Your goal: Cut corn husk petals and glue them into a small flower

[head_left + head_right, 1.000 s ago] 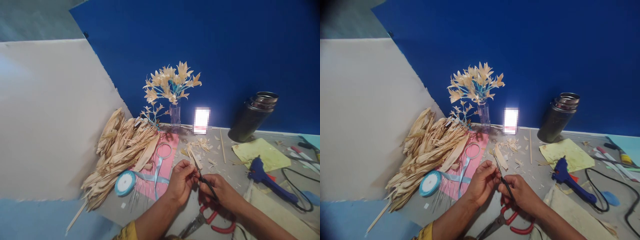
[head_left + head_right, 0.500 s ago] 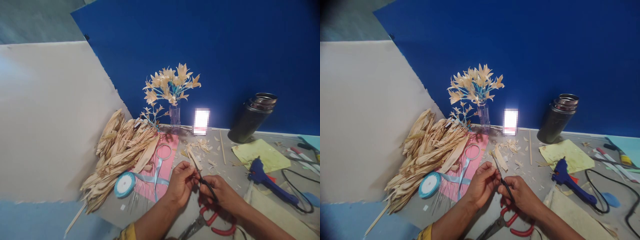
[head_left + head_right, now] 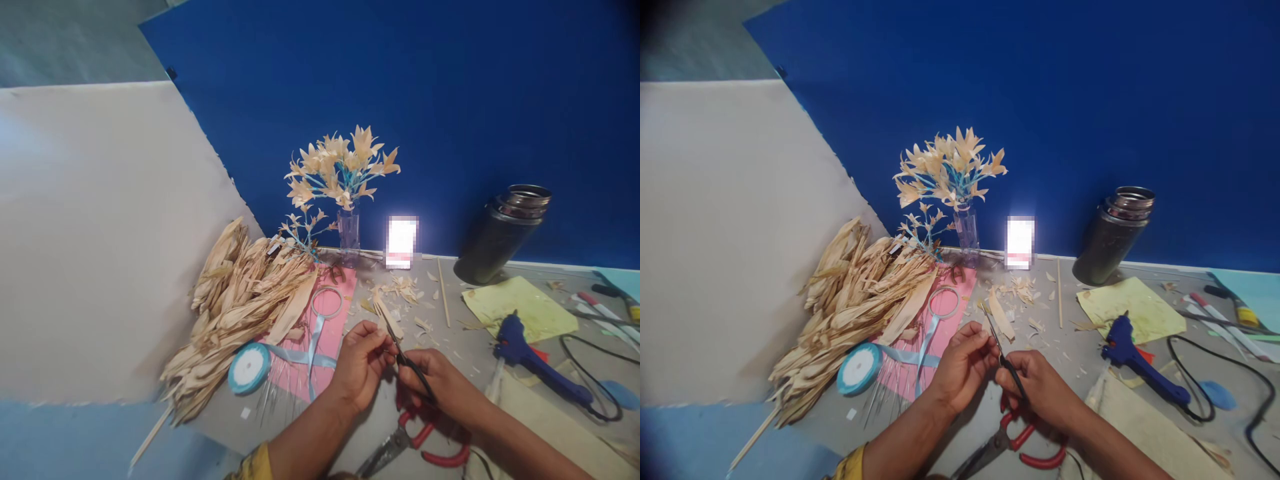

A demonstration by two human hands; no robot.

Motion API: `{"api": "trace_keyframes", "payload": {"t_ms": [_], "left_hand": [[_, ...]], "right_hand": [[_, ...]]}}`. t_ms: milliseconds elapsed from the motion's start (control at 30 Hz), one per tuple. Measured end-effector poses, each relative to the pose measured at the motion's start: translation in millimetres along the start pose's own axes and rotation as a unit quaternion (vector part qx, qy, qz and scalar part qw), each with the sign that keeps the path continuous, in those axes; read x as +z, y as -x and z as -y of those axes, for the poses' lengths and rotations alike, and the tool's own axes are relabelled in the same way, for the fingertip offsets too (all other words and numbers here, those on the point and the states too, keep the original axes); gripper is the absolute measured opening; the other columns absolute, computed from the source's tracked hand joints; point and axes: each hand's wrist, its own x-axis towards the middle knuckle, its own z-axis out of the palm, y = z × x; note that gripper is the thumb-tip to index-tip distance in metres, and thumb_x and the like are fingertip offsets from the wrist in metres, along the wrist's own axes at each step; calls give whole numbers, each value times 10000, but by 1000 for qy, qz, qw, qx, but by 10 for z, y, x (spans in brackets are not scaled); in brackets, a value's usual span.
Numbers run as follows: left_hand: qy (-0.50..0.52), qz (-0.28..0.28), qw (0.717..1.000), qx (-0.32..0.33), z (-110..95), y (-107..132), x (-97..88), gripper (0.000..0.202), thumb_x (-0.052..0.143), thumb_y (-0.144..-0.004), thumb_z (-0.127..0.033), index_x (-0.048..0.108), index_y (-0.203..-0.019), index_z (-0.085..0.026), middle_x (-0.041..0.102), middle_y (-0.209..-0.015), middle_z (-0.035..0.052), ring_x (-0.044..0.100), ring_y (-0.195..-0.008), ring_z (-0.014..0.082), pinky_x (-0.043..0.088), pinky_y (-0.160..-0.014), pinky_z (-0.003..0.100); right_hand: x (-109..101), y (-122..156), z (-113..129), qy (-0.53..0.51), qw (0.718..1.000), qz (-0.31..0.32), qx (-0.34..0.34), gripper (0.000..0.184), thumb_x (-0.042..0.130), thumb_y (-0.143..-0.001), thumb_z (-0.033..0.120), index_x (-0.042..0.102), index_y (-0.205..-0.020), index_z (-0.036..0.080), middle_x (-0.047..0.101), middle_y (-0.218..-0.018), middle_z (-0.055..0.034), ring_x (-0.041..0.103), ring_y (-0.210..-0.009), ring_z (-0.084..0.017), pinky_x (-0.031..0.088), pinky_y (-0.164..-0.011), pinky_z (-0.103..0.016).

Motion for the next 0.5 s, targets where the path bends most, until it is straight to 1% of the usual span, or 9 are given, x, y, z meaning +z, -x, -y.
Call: {"api": "trace_keyframes", "payload": {"t_ms": [167,300,500], "left_hand": [[2,-2,1000,3,7,0,-1,323,868,-624,-242,561,-689,-164,642,-650,5,603,-613,120,440,-579,226],[2,-5,1000,2,5,11,3,321,868,-614,-237,565,-689,-165,649,-649,8,607,-612,124,445,-579,226],[-2,-5,1000,-3,-8,19,-7,338,875,-603,-245,556,-685,-166,646,-647,5,610,-613,123,449,-575,222]], "right_hand": [[-11,-3,-40,-6,1000,-2,-3,589,633,-744,766,535,-658,192,533,-494,25,400,-443,-100,267,-445,-224],[-14,-4,-32,1,1000,-3,-13,603,629,-746,776,547,-651,186,516,-487,28,383,-448,-97,269,-458,-229],[-16,-6,-37,-5,1000,0,-16,636,629,-721,805,515,-591,193,511,-460,26,377,-427,-91,257,-450,-231]]}}
